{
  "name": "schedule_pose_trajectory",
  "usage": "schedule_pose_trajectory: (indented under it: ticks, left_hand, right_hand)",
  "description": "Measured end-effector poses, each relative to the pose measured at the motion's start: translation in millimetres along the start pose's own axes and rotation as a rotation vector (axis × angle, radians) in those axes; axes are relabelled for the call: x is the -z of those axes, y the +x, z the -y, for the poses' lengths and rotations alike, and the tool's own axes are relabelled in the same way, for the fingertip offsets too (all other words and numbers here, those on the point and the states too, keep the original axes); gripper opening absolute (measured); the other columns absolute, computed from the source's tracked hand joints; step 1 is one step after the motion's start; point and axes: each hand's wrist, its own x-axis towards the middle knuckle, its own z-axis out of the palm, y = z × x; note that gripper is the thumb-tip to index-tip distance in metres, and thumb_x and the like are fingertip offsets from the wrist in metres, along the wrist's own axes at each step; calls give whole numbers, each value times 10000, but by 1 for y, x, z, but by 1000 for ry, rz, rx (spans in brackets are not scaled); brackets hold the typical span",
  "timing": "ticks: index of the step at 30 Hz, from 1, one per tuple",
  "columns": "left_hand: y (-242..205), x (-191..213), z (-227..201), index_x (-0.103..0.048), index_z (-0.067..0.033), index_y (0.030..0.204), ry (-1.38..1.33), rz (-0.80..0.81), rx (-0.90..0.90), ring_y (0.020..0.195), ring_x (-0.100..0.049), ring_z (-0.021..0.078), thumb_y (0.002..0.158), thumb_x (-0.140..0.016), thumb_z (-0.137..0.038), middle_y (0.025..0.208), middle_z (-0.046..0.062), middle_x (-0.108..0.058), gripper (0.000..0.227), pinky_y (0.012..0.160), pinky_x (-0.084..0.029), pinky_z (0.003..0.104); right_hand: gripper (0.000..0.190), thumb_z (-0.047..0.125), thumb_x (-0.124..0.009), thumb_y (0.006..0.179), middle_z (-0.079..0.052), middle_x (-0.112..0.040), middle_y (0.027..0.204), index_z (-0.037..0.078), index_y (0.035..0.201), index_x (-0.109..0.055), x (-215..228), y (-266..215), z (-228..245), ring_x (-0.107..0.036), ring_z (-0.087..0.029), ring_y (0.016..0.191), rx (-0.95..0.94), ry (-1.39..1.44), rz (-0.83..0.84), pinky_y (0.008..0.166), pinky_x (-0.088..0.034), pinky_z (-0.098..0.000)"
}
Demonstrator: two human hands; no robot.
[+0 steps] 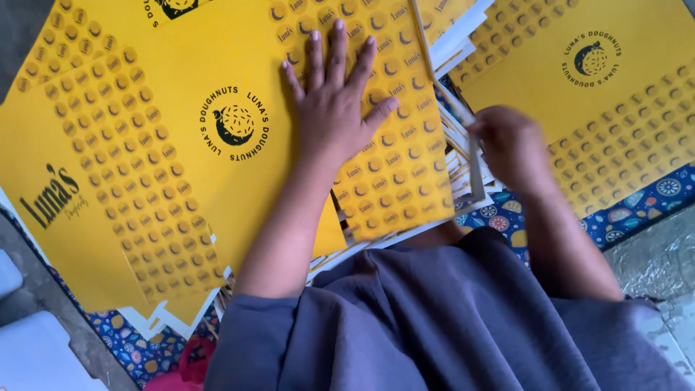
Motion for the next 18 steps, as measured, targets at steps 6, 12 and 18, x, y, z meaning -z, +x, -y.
schedule_pose_trajectory:
  ticks: [6, 12, 18]
  left_hand:
    - [-3, 3, -7, -130, -359, 1663, -21, 72, -6, 1532, 14, 392, 986, -217, -807, 1712, 69, -24, 817, 1166, -30, 763]
    - [-21, 5, -19, -185, -312, 1666, -17, 27, -47, 1527, -33, 431, 1009, -260, -789, 1700, 108, -42, 816, 1147, -95, 785]
    - [-22, -1, -18, -236, -336, 1654, -41, -19, -63, 1533, -70, 419, 1013, -345, -778, 1702, 90, -76, 786, 1143, -113, 782]
  right_hand:
    - [108, 43, -689, 995, -61, -652, 805, -36, 1049, -738, 12, 0, -1, -541, -158, 637, -138, 130, 217, 579, -431, -295]
    - [298, 224, -653, 1037, -64, -671, 862, -17, 1201, -714, 5, 23, 16, -543, -103, 652, -263, 405, 175, 588, -431, -222]
    - [147, 98, -665, 1074, -56, -668, 812, -35, 1094, -723, -13, 35, 14, -523, -81, 601, -179, 392, 64, 542, -416, -203]
